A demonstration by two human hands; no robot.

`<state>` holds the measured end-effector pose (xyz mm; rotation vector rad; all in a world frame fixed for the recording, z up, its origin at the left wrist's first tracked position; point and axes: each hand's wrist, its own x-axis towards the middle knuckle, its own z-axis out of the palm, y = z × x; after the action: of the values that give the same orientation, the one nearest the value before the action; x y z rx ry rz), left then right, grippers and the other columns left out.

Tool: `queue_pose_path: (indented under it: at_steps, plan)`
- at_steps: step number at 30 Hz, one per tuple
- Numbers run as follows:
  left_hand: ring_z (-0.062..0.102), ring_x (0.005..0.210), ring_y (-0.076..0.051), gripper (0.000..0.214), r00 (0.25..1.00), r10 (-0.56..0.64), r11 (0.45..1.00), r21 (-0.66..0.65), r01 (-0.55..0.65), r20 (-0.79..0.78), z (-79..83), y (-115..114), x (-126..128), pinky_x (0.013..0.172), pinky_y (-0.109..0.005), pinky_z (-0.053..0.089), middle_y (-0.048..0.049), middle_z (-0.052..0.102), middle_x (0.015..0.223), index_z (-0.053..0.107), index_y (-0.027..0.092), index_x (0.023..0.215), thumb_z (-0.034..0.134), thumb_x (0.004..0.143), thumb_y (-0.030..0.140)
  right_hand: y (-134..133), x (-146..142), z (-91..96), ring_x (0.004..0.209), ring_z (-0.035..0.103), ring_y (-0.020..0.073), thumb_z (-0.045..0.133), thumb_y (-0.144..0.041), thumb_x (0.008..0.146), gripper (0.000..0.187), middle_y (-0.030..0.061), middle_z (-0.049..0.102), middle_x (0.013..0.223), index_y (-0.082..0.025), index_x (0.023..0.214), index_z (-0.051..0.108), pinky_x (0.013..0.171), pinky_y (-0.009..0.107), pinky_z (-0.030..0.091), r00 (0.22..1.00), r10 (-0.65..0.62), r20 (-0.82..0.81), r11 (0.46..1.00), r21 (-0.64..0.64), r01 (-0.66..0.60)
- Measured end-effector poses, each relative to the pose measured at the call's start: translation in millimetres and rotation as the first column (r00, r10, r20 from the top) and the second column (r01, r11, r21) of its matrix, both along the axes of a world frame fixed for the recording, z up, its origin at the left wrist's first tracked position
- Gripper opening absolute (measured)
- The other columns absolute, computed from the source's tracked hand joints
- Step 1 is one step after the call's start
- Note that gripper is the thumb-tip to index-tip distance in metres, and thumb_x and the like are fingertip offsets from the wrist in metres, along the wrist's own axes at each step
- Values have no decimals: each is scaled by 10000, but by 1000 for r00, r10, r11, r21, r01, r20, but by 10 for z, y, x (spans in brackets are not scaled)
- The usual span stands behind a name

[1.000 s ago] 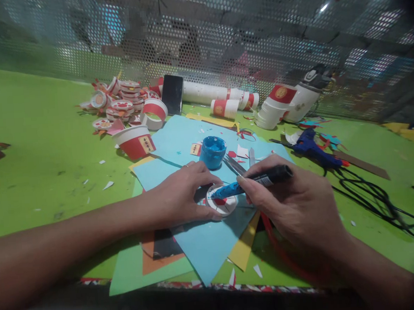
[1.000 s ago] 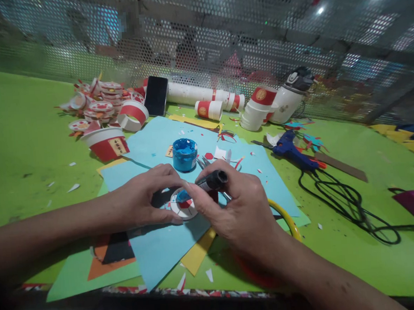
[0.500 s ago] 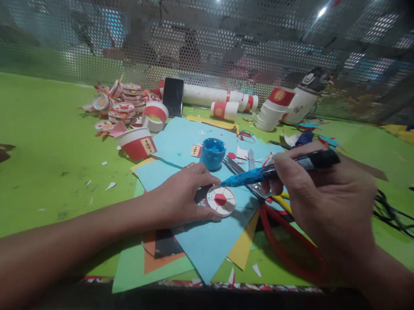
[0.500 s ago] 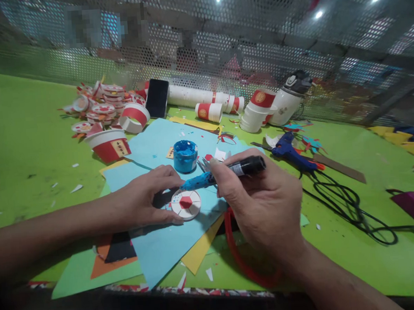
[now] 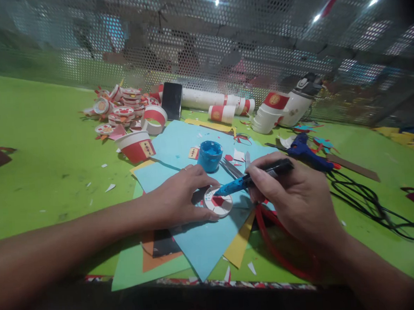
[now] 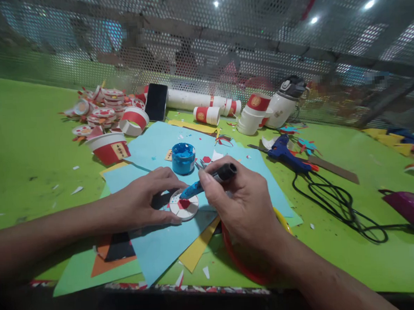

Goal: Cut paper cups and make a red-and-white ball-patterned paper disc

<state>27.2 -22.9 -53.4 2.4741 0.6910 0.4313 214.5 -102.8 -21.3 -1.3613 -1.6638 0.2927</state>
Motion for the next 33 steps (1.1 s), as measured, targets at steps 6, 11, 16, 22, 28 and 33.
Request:
queue_pose_path:
  at_steps: [6,11,16,22,28,33]
  plan:
    - [487,889,-207,446,1000,-13,1000,14,13,20,-37,17,-10,747,-309,406,-50,533,926,613,221,1084,692,704,441,-7,-7,-24,498,483,98,547,-243,854,124,-43,527,568,-185,747,568,515,237,400,999,16,36,1000,-21,-15]
    - [483,888,-209,426,1000,-10,1000,20,10,6,-34,20,-8,745,-310,405,-51,528,915,619,210,1064,694,707,430,-2,-26,-26,511,487,93,553,-226,847,108,-44,534,576,-177,753,573,532,226,401,999,23,42,1000,-20,-22]
    - [486,883,-201,406,1000,-7,1000,20,6,3,-23,10,0,750,-308,405,-50,524,912,618,204,1054,693,714,414,3,-33,-32,503,486,88,558,-229,847,107,-49,540,564,-176,756,579,524,215,396,998,26,54,1000,-13,-25]
    - [481,884,-204,419,1000,-10,999,46,10,-1,-47,11,-12,743,-308,404,-52,524,915,613,206,1057,691,712,430,10,-27,-47,496,484,76,559,-219,851,104,-56,538,562,-181,756,578,516,199,394,998,34,55,999,-1,-34]
    - [479,884,-204,411,1000,-16,998,57,15,5,-50,20,-6,746,-308,399,-50,526,906,611,206,1051,689,715,429,14,-28,-45,475,488,62,572,-214,846,88,-64,553,553,-179,766,578,487,176,391,998,45,51,999,-6,-45]
    - [475,860,-200,399,1000,-6,999,49,7,-5,-43,21,1,726,-302,393,-45,514,879,620,196,1028,693,711,427,6,-51,-39,444,499,48,594,-228,840,102,-73,557,532,-177,755,569,450,153,381,997,47,61,999,-8,-46]
